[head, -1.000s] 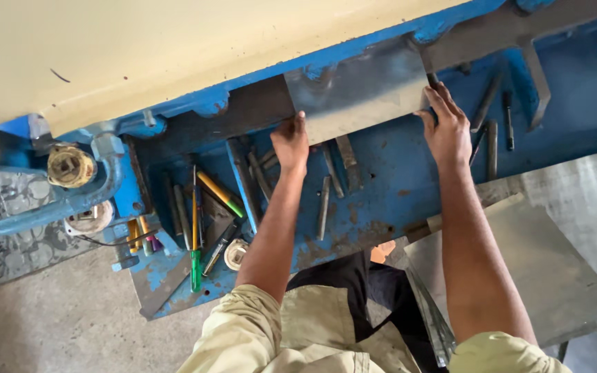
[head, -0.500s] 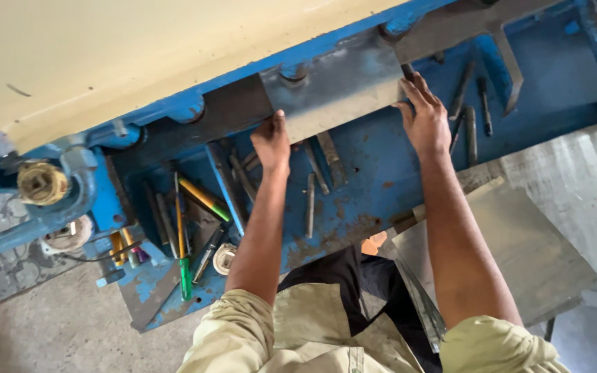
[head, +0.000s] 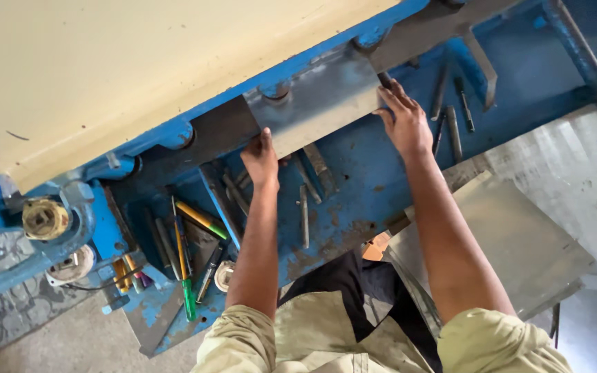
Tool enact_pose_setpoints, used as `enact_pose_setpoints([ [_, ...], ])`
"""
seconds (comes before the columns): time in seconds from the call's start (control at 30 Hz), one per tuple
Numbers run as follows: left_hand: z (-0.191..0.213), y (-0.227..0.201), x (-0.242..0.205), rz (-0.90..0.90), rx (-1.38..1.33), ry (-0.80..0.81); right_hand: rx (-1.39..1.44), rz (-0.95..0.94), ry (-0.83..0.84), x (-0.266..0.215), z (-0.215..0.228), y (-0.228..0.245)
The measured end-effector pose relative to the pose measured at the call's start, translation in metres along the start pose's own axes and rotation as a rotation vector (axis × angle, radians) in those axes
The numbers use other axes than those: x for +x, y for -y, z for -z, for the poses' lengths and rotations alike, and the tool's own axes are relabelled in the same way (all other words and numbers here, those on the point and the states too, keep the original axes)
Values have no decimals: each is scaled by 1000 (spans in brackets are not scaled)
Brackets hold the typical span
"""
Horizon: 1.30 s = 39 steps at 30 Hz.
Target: The person repeatedly places rectangular metal sheets into a blue manual press brake, bends them, and stacks the finished pieces on a nearby metal table. The process is performed one sheet at a time in a repetitive cycle.
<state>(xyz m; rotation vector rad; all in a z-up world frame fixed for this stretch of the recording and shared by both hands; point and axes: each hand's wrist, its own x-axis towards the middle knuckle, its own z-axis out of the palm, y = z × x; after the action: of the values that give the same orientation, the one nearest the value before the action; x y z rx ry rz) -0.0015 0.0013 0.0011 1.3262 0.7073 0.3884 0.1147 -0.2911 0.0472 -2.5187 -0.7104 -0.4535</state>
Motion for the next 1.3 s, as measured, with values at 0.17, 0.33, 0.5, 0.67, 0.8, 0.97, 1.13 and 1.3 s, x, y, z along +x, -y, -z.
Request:
enact_pose_setpoints([
  [0.17,-8,-1,3,150,-166,-10,-78,-3,32,-2,11,11],
  [0.33,0,38,14,-214,290,-119,-146,-129,33,-24,9,35],
  [0.5,55,32,-56,-402,440,-78,221,-479,190,-57,59,54],
  [0.67,96,34,-128,-461,590,97,314,-711,158,-132,132,72],
  [0.8,63,0,-169,-633,555,378,650,-805,-40,-243,201,64],
  [0.97,5,-75,-270,-145,561,786,1215,-1249,-365,-420,244,101],
  [1.13,-63,-55,-344,-247,369,1377,991,-1267,-787,-546,277,127],
  [1.3,-110,-21,-342,-325,512,1191,819,-1503,-1097,-556,362,172],
])
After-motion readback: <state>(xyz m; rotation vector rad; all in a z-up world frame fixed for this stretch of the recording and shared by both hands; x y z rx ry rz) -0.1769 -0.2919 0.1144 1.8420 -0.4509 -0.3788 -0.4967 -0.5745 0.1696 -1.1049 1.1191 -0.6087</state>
